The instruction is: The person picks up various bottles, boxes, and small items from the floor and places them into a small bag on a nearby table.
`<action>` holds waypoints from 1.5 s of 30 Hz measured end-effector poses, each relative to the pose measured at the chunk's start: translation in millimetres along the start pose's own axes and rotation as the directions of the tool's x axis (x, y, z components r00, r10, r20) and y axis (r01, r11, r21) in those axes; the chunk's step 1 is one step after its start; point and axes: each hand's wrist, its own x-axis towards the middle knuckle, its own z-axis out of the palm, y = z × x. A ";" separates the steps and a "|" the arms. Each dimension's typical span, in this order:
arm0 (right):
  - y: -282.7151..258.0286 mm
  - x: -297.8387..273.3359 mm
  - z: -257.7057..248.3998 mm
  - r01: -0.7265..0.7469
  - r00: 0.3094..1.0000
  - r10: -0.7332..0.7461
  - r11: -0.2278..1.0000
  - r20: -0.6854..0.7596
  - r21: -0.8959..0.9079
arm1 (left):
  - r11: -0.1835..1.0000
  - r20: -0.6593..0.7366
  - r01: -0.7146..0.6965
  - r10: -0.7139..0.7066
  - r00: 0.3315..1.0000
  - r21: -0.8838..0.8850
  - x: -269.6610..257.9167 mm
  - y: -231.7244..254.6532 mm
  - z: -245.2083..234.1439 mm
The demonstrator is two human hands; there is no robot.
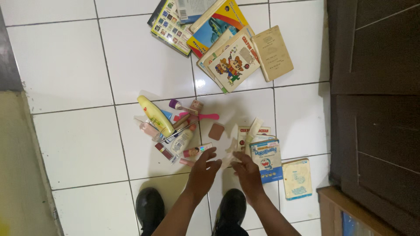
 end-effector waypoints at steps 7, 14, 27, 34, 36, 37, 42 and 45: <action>-38.9 -19.4 -8.5 -0.079 0.973 0.015 0.958 0.231 0.274 | 0.995 0.097 0.071 -0.064 0.993 -0.074 -1.5 24.7 5.8; -15.6 54.4 -17.4 0.097 0.993 -0.085 0.986 -0.088 0.137 | 0.992 -0.017 0.033 -0.035 0.999 -0.120 7.1 6.9 2.2; 56.8 166.5 -33.6 -0.068 0.991 -0.060 0.548 -0.120 -0.834 | 0.999 -0.089 0.010 -0.013 0.996 -0.031 15.9 -41.3 -18.1; 55.3 131.7 -35.0 0.110 0.974 -0.222 0.601 -0.034 -0.792 | 0.994 -0.086 -0.001 -0.009 0.996 -0.106 15.4 -26.1 -30.9; 50.6 112.1 -32.1 0.244 0.935 -0.355 0.657 -0.006 -0.713 | 0.995 -0.074 -0.010 0.003 0.997 -0.104 9.7 -18.1 -34.3; 46.3 100.8 -29.1 0.326 0.900 -0.435 0.660 0.009 -0.677 | 0.993 -0.083 -0.002 -0.008 0.997 -0.116 5.8 -13.0 -34.6; 7.4 27.6 6.6 0.277 0.943 -0.328 0.860 -0.047 -0.429 | 0.986 -0.083 0.042 -0.056 0.995 -0.160 -11.8 15.5 -37.6; -27.8 -16.4 36.1 0.270 0.947 -0.311 0.906 -0.080 -0.325 | 0.976 -0.078 0.027 -0.045 0.996 -0.217 -19.1 24.8 -43.0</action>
